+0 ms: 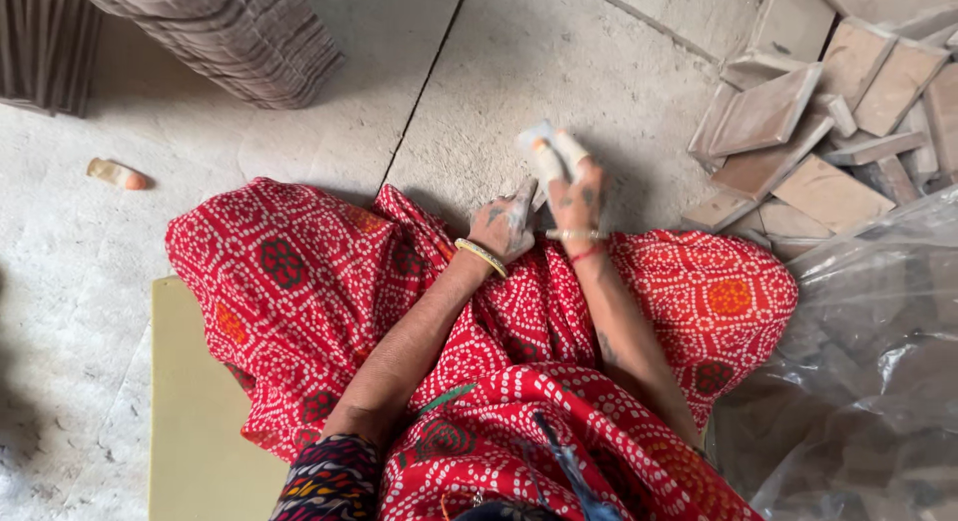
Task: The person sits on the floor and smooths the edges of small rectangular tiles using a sanding block. They pick up tiles from a pile, rub the edges against the block, and place the finished tiles into a stack.
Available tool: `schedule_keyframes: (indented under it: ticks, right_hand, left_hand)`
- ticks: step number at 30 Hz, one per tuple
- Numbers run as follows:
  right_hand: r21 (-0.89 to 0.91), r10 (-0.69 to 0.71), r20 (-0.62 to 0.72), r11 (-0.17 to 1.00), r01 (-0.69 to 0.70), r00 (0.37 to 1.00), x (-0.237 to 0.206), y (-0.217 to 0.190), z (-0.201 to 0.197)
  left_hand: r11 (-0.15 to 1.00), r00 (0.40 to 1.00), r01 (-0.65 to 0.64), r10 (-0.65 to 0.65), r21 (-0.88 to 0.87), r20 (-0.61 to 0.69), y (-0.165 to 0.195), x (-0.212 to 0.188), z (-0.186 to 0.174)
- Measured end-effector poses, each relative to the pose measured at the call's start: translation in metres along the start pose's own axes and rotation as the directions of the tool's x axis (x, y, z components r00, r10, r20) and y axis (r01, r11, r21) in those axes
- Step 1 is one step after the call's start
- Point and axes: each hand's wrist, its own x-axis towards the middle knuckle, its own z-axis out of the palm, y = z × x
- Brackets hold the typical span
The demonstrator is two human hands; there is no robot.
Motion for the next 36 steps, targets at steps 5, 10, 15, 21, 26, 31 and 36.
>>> schedule_keyframes:
  ticks: [5,10,15,21,26,31,36]
  right_hand:
    - [-0.252,-0.121,-0.017,0.961,0.113,0.992,-0.007,-0.011,-0.009]
    - [-0.235,-0.280,-0.113,0.940,0.248,0.953,-0.005,-0.004,-0.013]
    - [-0.193,-0.053,-0.104,0.981,0.032,0.993,0.000,0.010,-0.008]
    - [-0.127,-0.063,-0.027,0.990,0.059,0.998,0.001,0.014,-0.011]
    - [-0.578,-0.097,-0.187,0.816,-0.030,0.978,0.012,0.029,-0.012]
    - [0.187,-0.139,-0.198,0.966,0.177,0.970,0.012,0.039,-0.016]
    - [0.169,-0.108,-0.100,0.978,0.124,0.989,-0.009,0.031,-0.026]
  left_hand:
    - [0.998,1.000,0.001,0.000,-0.057,0.023,-0.007,0.002,0.012]
    - [0.989,0.989,-0.128,0.122,-0.073,-0.088,-0.013,-0.001,0.011]
    - [0.999,0.998,-0.028,0.030,-0.039,0.050,-0.005,-0.003,0.000]
    - [0.998,0.998,-0.029,0.032,-0.064,0.046,-0.009,-0.005,-0.002]
    - [0.995,0.995,-0.098,0.098,-0.023,-0.029,-0.018,-0.004,0.009]
    - [0.996,0.994,-0.055,0.061,-0.076,0.086,-0.020,-0.001,0.004]
    - [0.996,0.984,-0.077,0.067,0.055,0.164,-0.006,0.000,-0.019]
